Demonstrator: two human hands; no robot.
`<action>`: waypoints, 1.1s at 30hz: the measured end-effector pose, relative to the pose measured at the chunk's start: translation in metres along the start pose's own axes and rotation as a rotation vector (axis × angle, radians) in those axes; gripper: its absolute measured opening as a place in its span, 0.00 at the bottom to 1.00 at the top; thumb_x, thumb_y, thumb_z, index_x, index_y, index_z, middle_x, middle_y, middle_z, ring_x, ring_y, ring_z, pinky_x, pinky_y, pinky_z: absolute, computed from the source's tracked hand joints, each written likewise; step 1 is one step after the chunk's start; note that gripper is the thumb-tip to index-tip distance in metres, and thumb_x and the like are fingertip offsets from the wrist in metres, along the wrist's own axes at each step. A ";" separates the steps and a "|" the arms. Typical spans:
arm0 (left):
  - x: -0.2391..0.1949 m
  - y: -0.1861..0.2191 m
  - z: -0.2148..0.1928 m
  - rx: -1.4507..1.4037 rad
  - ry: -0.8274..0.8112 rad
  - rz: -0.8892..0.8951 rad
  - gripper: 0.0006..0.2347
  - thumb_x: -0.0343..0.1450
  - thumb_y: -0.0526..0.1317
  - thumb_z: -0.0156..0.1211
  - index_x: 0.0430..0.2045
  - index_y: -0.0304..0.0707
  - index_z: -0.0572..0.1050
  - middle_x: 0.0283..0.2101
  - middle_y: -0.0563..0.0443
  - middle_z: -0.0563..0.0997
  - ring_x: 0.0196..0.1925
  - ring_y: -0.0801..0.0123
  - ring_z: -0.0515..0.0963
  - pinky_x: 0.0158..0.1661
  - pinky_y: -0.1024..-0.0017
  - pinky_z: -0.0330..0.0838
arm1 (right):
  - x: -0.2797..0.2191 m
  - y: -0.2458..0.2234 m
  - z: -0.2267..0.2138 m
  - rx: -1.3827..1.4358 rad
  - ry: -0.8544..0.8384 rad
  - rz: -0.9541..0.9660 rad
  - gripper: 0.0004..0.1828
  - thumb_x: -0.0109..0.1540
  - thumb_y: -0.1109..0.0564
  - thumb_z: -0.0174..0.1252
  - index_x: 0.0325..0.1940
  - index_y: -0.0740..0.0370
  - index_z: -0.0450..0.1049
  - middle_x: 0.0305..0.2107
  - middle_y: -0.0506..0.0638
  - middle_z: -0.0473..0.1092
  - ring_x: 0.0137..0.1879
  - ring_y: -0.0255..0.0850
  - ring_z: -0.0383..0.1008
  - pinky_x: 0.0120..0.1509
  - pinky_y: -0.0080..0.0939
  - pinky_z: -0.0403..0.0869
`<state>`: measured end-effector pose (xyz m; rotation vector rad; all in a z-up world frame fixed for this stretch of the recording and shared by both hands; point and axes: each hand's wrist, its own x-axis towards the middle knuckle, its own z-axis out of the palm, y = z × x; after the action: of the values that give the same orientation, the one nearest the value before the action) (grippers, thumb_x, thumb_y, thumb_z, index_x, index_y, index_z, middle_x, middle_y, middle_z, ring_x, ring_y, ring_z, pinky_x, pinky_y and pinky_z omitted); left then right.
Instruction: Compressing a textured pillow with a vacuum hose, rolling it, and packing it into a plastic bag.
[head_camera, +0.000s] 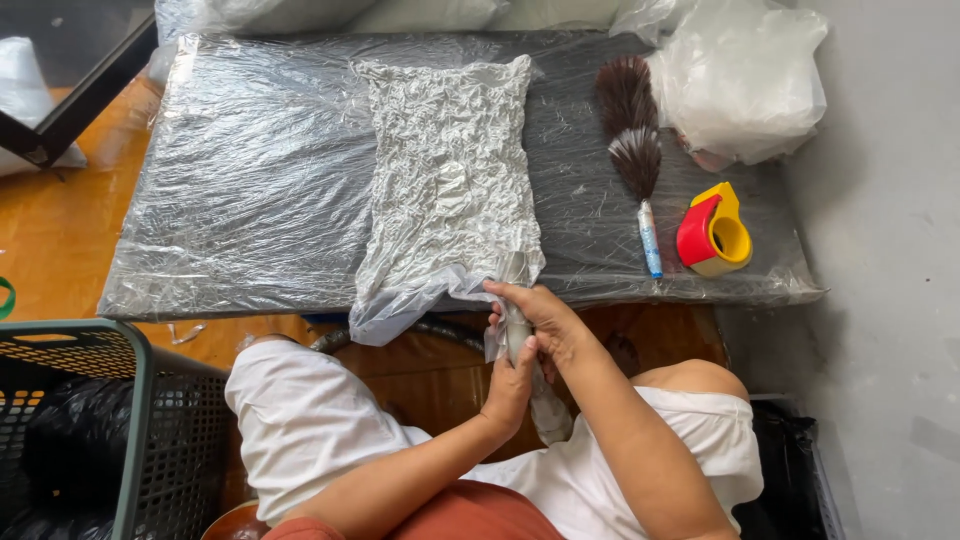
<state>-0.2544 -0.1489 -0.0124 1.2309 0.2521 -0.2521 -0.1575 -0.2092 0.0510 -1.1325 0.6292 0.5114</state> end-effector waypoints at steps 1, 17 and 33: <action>0.000 -0.003 -0.003 -0.003 0.006 0.003 0.20 0.77 0.55 0.53 0.21 0.40 0.74 0.19 0.47 0.81 0.26 0.66 0.81 0.35 0.70 0.75 | -0.005 -0.004 0.004 -0.005 -0.005 0.001 0.22 0.52 0.57 0.76 0.38 0.74 0.73 0.23 0.59 0.72 0.26 0.47 0.80 0.33 0.53 0.82; -0.028 0.026 -0.021 0.169 -0.013 0.075 0.16 0.73 0.55 0.50 0.26 0.43 0.68 0.19 0.54 0.76 0.24 0.72 0.74 0.34 0.71 0.70 | 0.007 -0.018 0.023 0.043 -0.133 0.147 0.17 0.56 0.58 0.70 0.39 0.57 0.67 0.21 0.47 0.70 0.25 0.35 0.72 0.34 0.37 0.78; -0.057 0.016 -0.035 0.310 -0.112 -0.011 0.18 0.71 0.59 0.50 0.25 0.45 0.71 0.23 0.61 0.76 0.27 0.75 0.72 0.40 0.73 0.68 | 0.027 -0.023 0.012 0.141 -0.230 0.191 0.10 0.65 0.56 0.62 0.35 0.59 0.67 0.19 0.45 0.68 0.25 0.33 0.70 0.36 0.40 0.76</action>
<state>-0.3049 -0.1080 0.0095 1.5166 0.1251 -0.3785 -0.1200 -0.2044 0.0512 -0.8699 0.5654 0.7380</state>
